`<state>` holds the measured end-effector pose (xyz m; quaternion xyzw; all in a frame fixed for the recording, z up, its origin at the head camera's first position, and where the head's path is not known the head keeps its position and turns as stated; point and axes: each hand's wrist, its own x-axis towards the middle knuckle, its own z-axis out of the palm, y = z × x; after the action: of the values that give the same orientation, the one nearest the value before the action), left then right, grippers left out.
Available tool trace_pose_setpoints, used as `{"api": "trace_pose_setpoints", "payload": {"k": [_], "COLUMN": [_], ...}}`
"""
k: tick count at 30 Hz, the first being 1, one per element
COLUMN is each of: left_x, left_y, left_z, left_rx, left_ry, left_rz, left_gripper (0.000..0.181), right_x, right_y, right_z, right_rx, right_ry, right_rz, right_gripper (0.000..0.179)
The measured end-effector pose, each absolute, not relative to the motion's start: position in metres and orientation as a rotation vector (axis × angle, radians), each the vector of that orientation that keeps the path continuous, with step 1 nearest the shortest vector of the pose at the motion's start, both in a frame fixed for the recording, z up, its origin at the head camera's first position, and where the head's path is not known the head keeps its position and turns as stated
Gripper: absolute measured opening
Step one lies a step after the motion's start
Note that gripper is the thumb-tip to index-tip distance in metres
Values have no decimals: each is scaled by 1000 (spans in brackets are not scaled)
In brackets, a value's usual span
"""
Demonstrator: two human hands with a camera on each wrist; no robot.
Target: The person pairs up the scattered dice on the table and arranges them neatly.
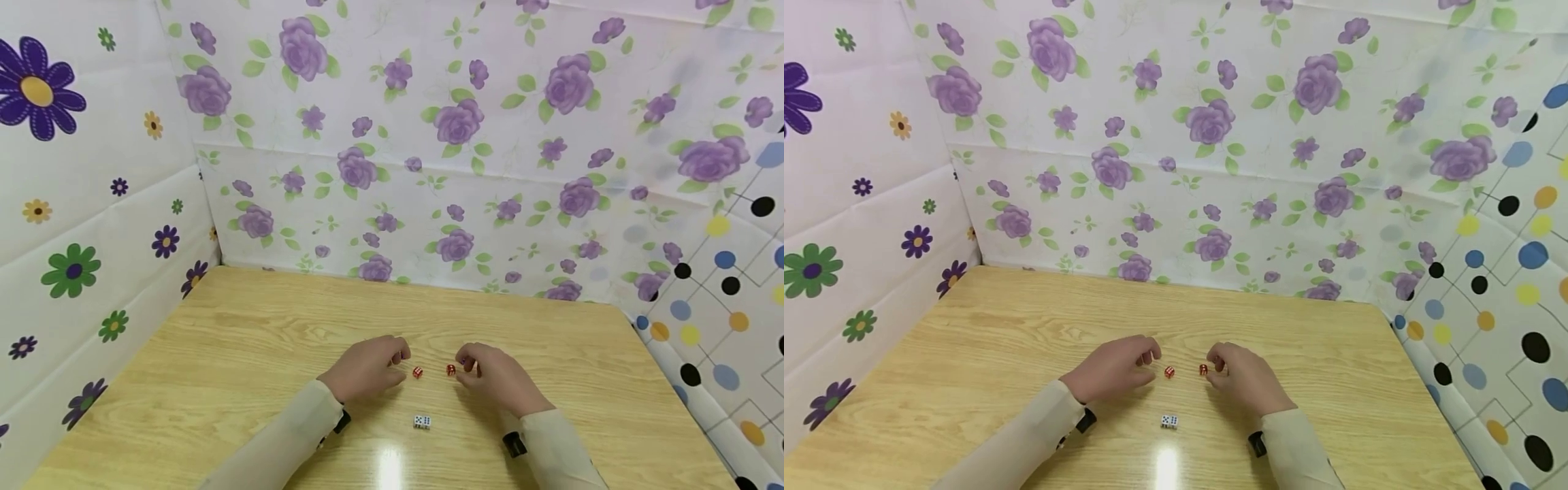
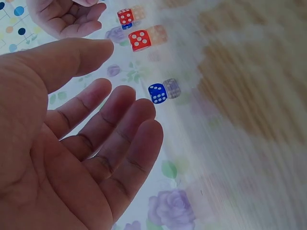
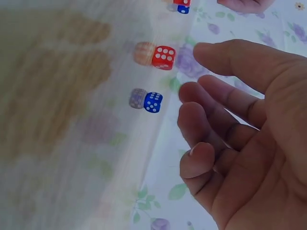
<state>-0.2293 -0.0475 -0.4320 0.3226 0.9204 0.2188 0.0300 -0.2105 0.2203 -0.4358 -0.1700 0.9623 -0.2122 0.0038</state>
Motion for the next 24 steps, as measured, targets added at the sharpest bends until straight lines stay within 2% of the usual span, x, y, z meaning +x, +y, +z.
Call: {"api": "trace_pose_setpoints", "payload": {"k": [17, 24], "left_x": [-246, -251], "left_y": [-26, -20], "left_z": [-436, -440], "left_rx": [1018, 1079], "left_ry": [2734, 2713], "left_rz": [736, 714], "left_gripper": [28, 11], "right_x": [-230, -230], "right_y": [220, 219], "right_z": [-441, -448], "right_rx": [-545, -578], "right_ry": [2915, 2887], "right_rz": [-693, -720], "right_gripper": [13, 6]}}
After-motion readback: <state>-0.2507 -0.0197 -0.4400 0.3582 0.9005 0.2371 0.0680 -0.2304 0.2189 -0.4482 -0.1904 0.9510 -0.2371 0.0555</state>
